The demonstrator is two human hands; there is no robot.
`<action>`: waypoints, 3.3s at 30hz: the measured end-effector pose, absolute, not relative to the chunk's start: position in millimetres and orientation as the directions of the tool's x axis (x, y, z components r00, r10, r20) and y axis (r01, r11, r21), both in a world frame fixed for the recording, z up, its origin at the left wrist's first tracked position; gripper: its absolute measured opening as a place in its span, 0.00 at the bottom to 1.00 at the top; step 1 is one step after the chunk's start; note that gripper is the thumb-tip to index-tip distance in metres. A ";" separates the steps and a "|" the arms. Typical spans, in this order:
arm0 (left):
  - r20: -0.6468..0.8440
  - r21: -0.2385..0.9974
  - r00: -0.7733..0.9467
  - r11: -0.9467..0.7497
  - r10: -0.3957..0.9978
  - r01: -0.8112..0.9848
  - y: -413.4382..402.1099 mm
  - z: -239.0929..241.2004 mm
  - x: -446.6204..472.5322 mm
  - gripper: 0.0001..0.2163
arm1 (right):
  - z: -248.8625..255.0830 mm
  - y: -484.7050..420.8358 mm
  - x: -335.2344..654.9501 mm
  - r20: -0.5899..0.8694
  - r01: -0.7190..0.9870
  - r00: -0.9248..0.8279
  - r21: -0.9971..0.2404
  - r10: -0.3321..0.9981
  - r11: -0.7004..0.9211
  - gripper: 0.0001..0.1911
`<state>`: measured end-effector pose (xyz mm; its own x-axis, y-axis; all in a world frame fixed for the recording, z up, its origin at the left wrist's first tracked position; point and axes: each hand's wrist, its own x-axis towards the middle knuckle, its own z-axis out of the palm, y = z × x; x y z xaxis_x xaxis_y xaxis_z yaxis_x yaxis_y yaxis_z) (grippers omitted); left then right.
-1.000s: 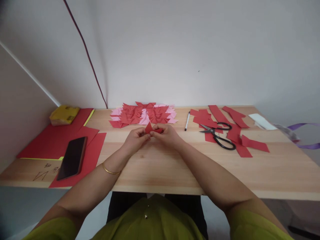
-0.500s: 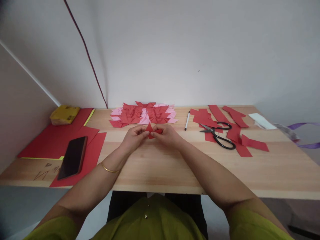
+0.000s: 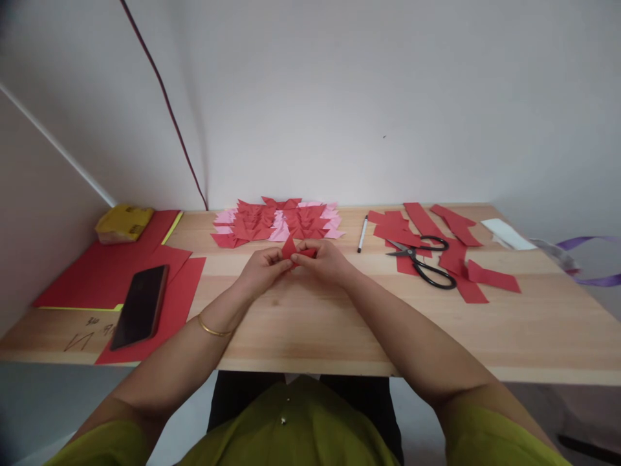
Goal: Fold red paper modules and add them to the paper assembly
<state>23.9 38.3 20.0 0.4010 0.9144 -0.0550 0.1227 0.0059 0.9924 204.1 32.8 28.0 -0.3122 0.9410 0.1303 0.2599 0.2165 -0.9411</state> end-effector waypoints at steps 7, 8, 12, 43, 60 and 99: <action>-0.015 0.979 0.419 -0.073 0.908 0.191 38.8 20.5 24.0 0.09 | 28.0 30.8 199.4 0.208 0.259 -0.318 -0.920 0.925 0.296 0.15; -0.016 0.979 0.421 -0.071 0.907 0.191 39.3 19.9 23.6 0.08 | 27.9 31.1 199.7 0.207 0.275 -0.321 -0.913 0.924 0.300 0.16; -0.026 0.990 0.400 -0.031 0.916 0.136 41.8 16.8 22.4 0.08 | 29.3 34.2 204.1 0.178 0.308 -0.257 -0.917 0.950 0.255 0.18; -0.030 0.999 0.341 0.040 0.940 -0.022 42.1 22.3 24.4 0.08 | 22.3 38.5 209.0 0.115 0.359 -0.213 -0.915 0.970 0.187 0.22; 0.024 0.981 0.389 -0.096 0.921 0.166 40.0 21.5 23.2 0.10 | 21.1 34.9 207.7 0.203 0.111 -0.322 -0.962 0.925 0.250 0.19; -0.119 0.972 0.357 0.182 0.927 -0.149 43.5 18.5 24.4 0.12 | 26.8 45.1 219.5 0.465 0.232 -0.492 -0.745 0.736 0.626 0.06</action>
<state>24.4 43.5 18.5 0.3569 0.9265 -0.1189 -0.1489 0.1821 0.9719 219.5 45.1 26.8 -0.4920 0.7360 0.4651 0.2321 0.6258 -0.7447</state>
